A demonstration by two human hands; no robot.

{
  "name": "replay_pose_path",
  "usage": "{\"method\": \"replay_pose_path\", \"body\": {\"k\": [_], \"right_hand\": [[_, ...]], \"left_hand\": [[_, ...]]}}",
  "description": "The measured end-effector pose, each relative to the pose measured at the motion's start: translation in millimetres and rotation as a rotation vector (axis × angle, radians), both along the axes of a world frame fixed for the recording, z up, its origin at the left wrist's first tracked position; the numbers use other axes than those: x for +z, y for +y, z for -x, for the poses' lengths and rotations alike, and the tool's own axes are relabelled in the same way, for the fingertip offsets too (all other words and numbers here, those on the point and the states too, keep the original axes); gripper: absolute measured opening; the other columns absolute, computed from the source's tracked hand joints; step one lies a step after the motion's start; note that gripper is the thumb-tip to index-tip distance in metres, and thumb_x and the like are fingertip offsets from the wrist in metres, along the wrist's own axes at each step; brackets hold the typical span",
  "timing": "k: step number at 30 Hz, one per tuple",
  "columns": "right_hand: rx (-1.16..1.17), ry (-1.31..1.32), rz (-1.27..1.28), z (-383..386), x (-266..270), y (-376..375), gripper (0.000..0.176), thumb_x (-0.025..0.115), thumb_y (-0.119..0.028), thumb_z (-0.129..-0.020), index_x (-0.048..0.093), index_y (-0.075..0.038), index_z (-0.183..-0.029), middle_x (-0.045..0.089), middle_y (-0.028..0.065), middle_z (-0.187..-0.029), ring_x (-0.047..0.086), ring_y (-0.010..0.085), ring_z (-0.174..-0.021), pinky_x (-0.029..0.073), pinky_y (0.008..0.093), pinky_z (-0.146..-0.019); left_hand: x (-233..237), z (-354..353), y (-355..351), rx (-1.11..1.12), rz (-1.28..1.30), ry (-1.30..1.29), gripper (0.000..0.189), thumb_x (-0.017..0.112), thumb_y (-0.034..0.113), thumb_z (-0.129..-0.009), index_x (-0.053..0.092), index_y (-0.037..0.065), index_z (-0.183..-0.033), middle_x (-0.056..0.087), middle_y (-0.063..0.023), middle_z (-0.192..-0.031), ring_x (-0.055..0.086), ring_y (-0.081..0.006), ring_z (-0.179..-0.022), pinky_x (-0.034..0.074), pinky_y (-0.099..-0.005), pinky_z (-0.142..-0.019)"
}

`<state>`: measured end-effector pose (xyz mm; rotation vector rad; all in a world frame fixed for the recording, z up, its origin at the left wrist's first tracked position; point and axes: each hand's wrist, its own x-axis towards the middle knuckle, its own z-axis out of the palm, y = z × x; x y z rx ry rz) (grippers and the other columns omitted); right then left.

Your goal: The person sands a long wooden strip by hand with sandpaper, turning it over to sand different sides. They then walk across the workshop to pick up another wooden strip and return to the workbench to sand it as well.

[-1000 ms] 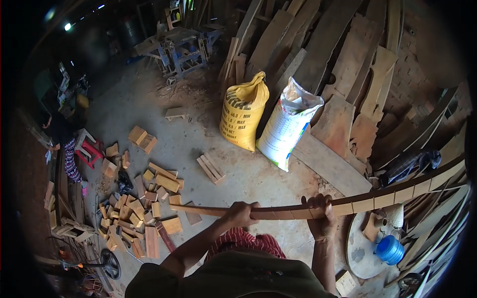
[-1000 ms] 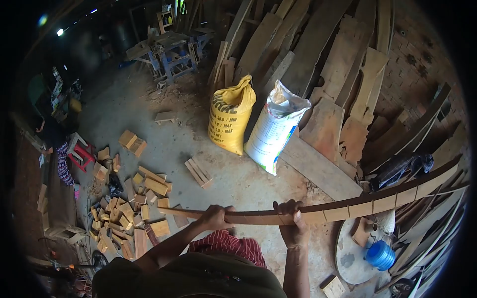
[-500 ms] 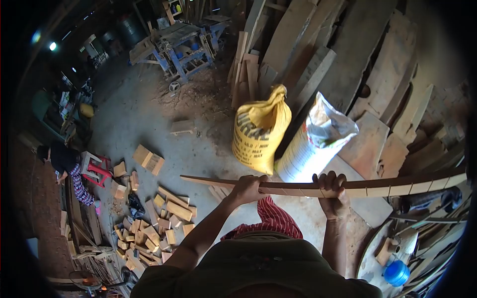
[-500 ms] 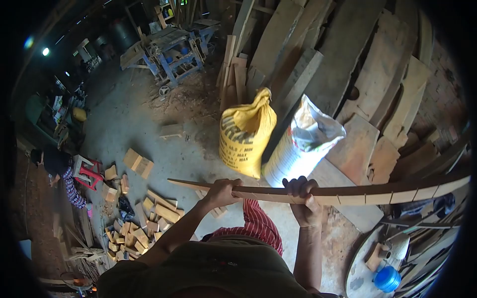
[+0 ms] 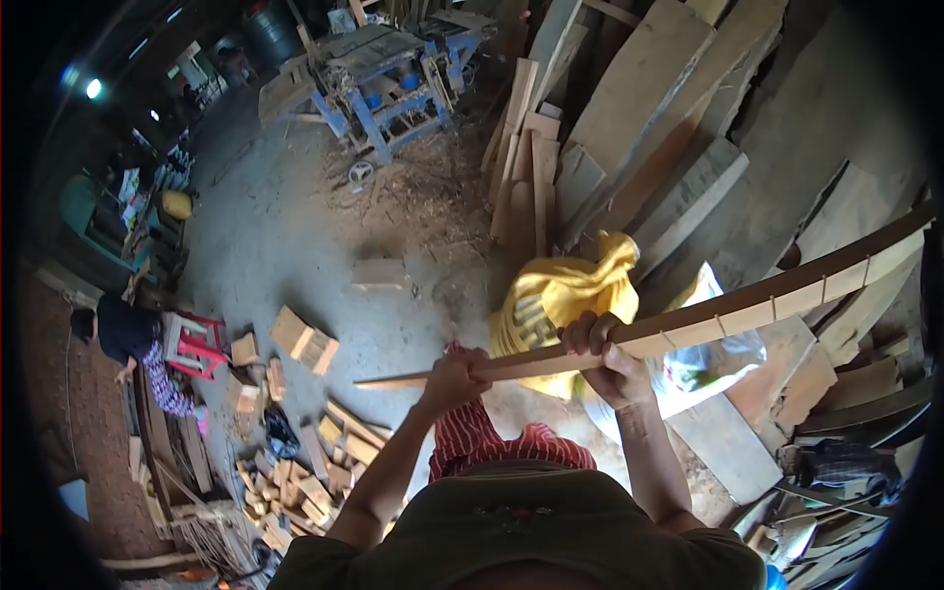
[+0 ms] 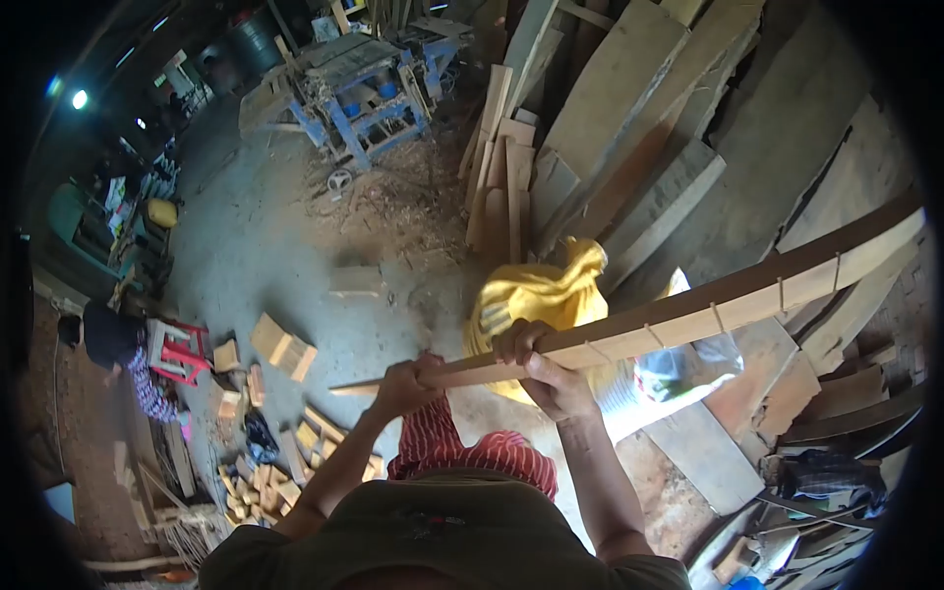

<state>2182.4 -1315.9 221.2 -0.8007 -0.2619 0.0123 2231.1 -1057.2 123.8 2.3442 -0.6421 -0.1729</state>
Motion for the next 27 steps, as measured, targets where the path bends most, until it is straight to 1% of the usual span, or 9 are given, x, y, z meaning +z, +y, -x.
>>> {"method": "replay_pose_path", "body": {"k": [4, 14, 18, 19, 20, 22, 23, 24, 27], "right_hand": [[-0.105, 0.031, -0.032, -91, -14, 38, 0.037, 0.076, -0.036, -0.081, 0.048, -0.012, -0.077, 0.044, 0.0037, -0.080, 0.047, 0.0198, -0.084, 0.037, 0.0385, -0.092], [-0.211, -0.009, 0.110, -311, 24, 120, 0.039, 0.078, -0.037, -0.078, 0.050, -0.010, -0.077, 0.045, 0.0041, -0.079, 0.047, 0.0194, -0.081, 0.039, 0.0403, -0.093], [-0.452, 0.046, 0.125, -363, 32, 127, 0.042, 0.076, -0.031, -0.081, 0.056, -0.003, -0.105, 0.058, 0.0124, -0.099, 0.057, 0.0261, -0.100, 0.042, 0.0413, -0.097], [-0.436, 0.009, 0.080, -379, 24, 121, 0.055, 0.078, -0.035, -0.081, 0.054, -0.003, -0.119, 0.059, 0.0131, -0.113, 0.056, 0.0274, -0.113, 0.040, 0.0437, -0.105], [-0.449, 0.023, 0.080, -393, 20, 120, 0.055, 0.078, -0.035, -0.081, 0.054, -0.003, -0.119, 0.059, 0.0131, -0.113, 0.056, 0.0274, -0.113, 0.040, 0.0437, -0.105], [-0.624, 0.065, -0.035, -422, 14, 113, 0.058, 0.077, -0.037, -0.082, 0.053, -0.004, -0.124, 0.059, 0.0097, -0.117, 0.055, 0.0246, -0.115, 0.041, 0.0441, -0.105], [-0.610, 0.065, -0.113, -435, 0, 100, 0.057, 0.076, -0.035, -0.084, 0.052, -0.006, -0.128, 0.058, 0.0057, -0.120, 0.054, 0.0231, -0.118, 0.040, 0.0423, -0.107], [-0.544, 0.026, -0.184, -450, -7, 89, 0.052, 0.071, -0.035, -0.089, 0.052, -0.007, -0.129, 0.058, 0.0031, -0.117, 0.056, 0.0215, -0.113, 0.041, 0.0407, -0.106], [-0.669, 0.191, -0.260, -491, -1, 58, 0.042, 0.060, -0.037, -0.095, 0.054, -0.009, -0.126, 0.056, -0.0003, -0.104, 0.055, 0.0148, -0.100, 0.044, 0.0378, -0.099]], "left_hand": [[-33, -100, 34, -0.067, -0.066, 0.128, 0.035, 0.071, 0.026, -0.073, 0.064, 0.012, -0.104, 0.067, -0.0172, -0.076, 0.066, -0.0379, -0.077, 0.053, -0.0465, -0.070], [3, -338, 95, -0.027, 0.030, 0.065, 0.031, 0.071, 0.021, -0.072, 0.063, 0.012, -0.100, 0.067, -0.0173, -0.081, 0.065, -0.0399, -0.080, 0.052, -0.0472, -0.069], [-2, -415, 77, -0.088, 0.181, 0.049, 0.028, 0.071, 0.019, -0.071, 0.064, 0.012, -0.097, 0.068, -0.0148, -0.080, 0.067, -0.0368, -0.078, 0.052, -0.0427, -0.066], [-2, -437, 73, -0.103, 0.199, 0.061, 0.028, 0.071, 0.019, -0.071, 0.064, 0.012, -0.098, 0.068, -0.0142, -0.081, 0.068, -0.0351, -0.077, 0.052, -0.0413, -0.065], [-1, -460, 69, -0.114, 0.196, 0.075, 0.028, 0.071, 0.019, -0.071, 0.064, 0.012, -0.098, 0.068, -0.0142, -0.081, 0.068, -0.0351, -0.077, 0.052, -0.0413, -0.065], [1, -510, 57, -0.097, 0.129, 0.154, 0.030, 0.072, 0.018, -0.072, 0.067, 0.011, -0.100, 0.072, -0.0136, -0.088, 0.070, -0.0242, -0.078, 0.053, -0.0358, -0.069], [0, -537, 50, -0.088, 0.162, 0.137, 0.027, 0.071, 0.018, -0.073, 0.066, 0.009, -0.097, 0.071, -0.0143, -0.085, 0.071, -0.0256, -0.077, 0.053, -0.0359, -0.067], [0, -564, 44, -0.080, 0.194, 0.120, 0.024, 0.071, 0.018, -0.074, 0.065, 0.008, -0.094, 0.071, -0.0149, -0.081, 0.071, -0.0271, -0.076, 0.052, -0.0359, -0.065], [8, -645, 30, -0.034, 0.329, 0.113, 0.029, 0.073, 0.014, -0.071, 0.067, 0.004, -0.098, 0.072, -0.0123, -0.083, 0.069, -0.0167, -0.077, 0.052, -0.0331, -0.066]]}}
